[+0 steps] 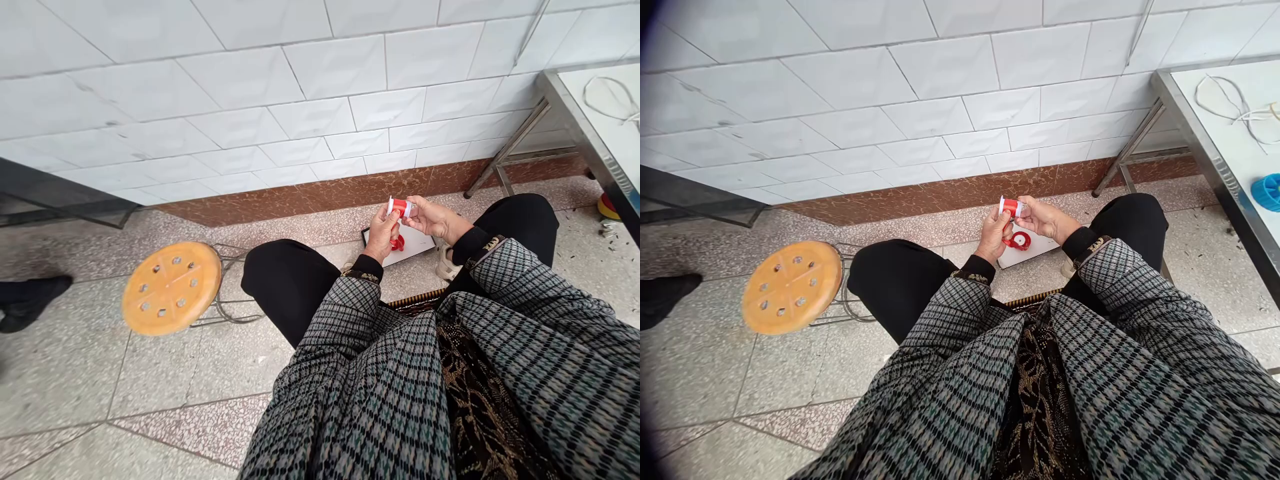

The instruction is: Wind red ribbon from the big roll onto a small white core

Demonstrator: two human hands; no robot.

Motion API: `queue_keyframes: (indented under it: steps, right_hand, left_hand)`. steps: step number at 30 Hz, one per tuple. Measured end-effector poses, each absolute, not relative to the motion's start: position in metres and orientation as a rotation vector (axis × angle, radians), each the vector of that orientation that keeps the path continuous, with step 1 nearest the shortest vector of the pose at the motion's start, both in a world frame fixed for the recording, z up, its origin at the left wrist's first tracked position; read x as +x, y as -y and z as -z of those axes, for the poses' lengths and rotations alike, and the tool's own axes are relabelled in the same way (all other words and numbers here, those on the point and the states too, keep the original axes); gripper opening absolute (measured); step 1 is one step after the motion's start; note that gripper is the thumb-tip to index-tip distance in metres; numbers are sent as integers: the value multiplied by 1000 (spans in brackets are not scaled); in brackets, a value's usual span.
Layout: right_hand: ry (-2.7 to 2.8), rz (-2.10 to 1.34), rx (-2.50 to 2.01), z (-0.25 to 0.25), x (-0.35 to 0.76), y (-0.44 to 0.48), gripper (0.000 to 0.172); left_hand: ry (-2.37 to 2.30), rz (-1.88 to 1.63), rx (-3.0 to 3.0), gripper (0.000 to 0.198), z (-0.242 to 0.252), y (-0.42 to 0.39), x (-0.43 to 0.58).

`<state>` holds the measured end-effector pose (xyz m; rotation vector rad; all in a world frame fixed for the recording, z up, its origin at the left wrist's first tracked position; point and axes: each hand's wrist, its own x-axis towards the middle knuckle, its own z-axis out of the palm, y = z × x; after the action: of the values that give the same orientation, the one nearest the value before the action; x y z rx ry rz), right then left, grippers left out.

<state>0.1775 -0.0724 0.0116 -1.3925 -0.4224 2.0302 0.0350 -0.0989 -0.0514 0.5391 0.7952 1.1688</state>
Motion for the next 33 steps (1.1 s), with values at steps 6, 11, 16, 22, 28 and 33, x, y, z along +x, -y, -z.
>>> queue_keyframes:
  steps: [6, 11, 16, 22, 28, 33]
  right_hand:
    - [770, -1935, -1406, -6, 179, 75, 27]
    - [1258, -1573, -1348, 11, 180, 74, 40]
    - [1697, -1146, -1330, 22, 181, 71, 18]
    - [1635, -1057, -1389, 17, 188, 63, 21]
    - [1439, -1179, -1438, 9, 188, 60, 20]
    - [1181, -1437, -1431, -4, 179, 67, 10]
  left_hand:
    - [-828, -1200, 520, 40, 53, 99, 35]
    - [-850, -1217, 436, 45, 50, 97, 36]
    - [-857, -1203, 404, 52, 44, 96, 40]
    - [-870, -1196, 393, 44, 44, 98, 40]
    - [-875, -1237, 498, 35, 43, 100, 40]
    - [-869, -1222, 516, 39, 42, 101, 40]
